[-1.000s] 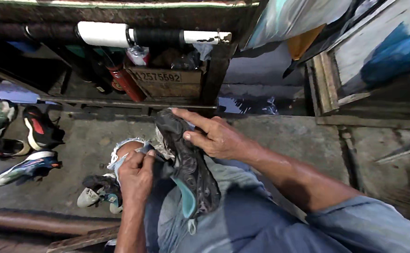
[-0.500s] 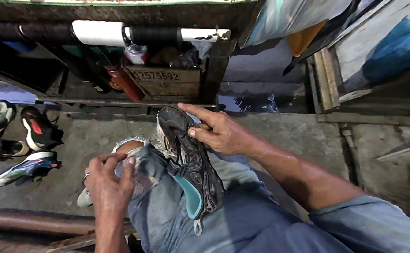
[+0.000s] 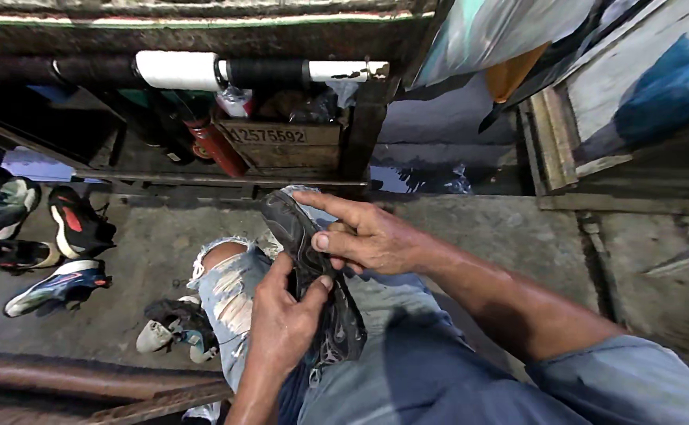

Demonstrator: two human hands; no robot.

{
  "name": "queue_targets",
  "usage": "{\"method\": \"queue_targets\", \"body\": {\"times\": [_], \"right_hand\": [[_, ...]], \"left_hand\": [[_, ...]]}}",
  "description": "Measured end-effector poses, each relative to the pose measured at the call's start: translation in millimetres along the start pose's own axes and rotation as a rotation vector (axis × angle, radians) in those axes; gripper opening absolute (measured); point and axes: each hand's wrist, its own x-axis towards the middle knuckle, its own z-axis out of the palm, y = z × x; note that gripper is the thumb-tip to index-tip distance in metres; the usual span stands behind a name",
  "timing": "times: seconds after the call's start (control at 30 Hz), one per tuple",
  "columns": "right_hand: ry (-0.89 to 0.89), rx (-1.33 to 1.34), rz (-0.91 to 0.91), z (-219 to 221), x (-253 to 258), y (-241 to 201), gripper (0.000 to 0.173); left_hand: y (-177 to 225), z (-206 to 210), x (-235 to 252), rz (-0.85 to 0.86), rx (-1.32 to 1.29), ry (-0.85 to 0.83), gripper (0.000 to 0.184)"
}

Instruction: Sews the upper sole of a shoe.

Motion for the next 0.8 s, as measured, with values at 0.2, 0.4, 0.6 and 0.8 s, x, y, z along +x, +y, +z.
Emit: {"method": "queue_targets", "body": {"times": [0.2,0.4,0.6,0.8], "right_hand": [[-0.222,-0.27,-0.012,-35.1,-30.1,21.3,0.019],[-0.121,0.339,-0.261,-29.0,-30.7,14.9,0.027],[0.058,0.245,-0.059,-25.5,2.5,-20.7,0.028],[0.134,0.226,0.032,-33.6,26.9,-29.1,0.028]], "left_hand": [[-9.0,2.0,-7.2,0.088,-0.158,0.023,0.026],[-6.5,11.2,0.6,0.059,0.072,-0.012,0.029],[-11.7,5.9,13.6,0.051,0.251,-0.164,0.026],[-16.6,0.4,17.7,0.069,0.209,-0.238,0.023]]}}
